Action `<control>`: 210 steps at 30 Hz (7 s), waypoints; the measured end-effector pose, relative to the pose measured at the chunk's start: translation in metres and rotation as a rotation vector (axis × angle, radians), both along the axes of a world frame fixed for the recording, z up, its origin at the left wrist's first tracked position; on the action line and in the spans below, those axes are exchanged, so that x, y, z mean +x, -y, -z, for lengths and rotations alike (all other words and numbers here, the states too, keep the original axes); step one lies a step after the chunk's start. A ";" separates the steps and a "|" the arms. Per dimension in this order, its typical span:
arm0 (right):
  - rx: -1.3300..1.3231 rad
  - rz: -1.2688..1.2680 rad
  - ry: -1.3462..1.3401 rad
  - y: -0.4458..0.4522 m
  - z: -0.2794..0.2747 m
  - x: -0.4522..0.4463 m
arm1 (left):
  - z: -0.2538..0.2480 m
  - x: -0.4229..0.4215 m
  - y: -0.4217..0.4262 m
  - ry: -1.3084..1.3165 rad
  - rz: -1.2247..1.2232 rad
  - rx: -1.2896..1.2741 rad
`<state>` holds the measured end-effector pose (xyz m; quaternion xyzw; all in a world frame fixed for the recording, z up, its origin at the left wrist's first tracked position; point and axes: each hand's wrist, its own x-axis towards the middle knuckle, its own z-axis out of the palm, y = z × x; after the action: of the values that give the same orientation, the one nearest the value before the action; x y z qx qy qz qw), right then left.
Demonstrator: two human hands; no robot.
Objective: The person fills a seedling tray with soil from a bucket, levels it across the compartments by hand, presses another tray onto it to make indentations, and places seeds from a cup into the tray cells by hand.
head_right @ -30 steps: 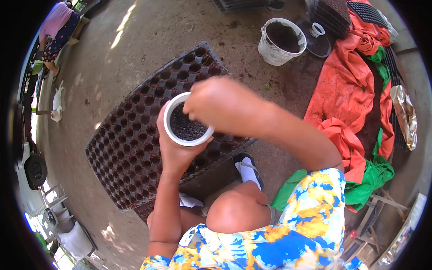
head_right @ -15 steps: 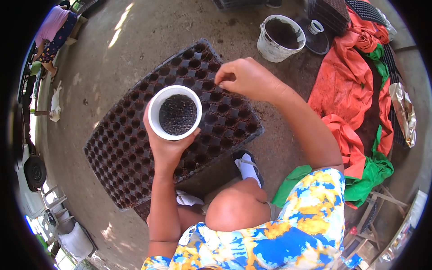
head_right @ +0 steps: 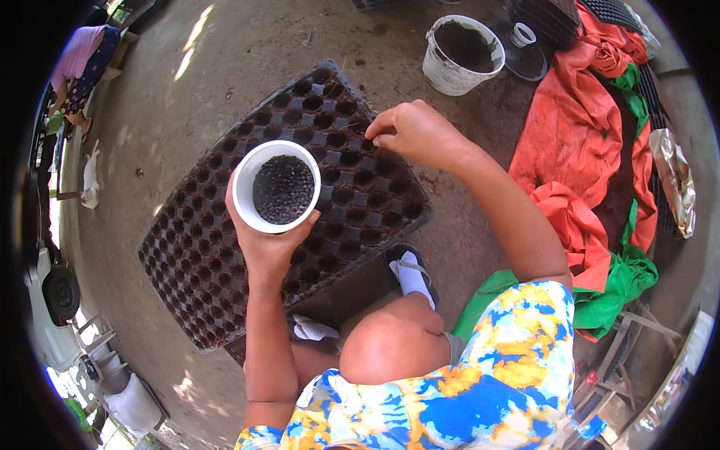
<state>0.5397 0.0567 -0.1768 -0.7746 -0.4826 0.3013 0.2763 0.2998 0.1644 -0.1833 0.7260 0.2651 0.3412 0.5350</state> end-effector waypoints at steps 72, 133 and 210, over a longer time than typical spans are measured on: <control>0.204 -0.482 0.412 -0.018 -0.065 -0.083 | -0.005 0.010 0.032 -0.015 0.165 0.063; 0.121 -0.433 0.458 -0.022 -0.073 -0.109 | -0.019 0.001 0.034 0.054 0.146 0.014; -0.160 -0.172 0.126 -0.008 -0.010 -0.036 | -0.008 -0.020 -0.025 0.169 -0.084 0.008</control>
<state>0.5041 0.0650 -0.1672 -0.7673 -0.5382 0.3120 0.1557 0.2797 0.1891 -0.1757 0.6850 0.2478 0.4244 0.5379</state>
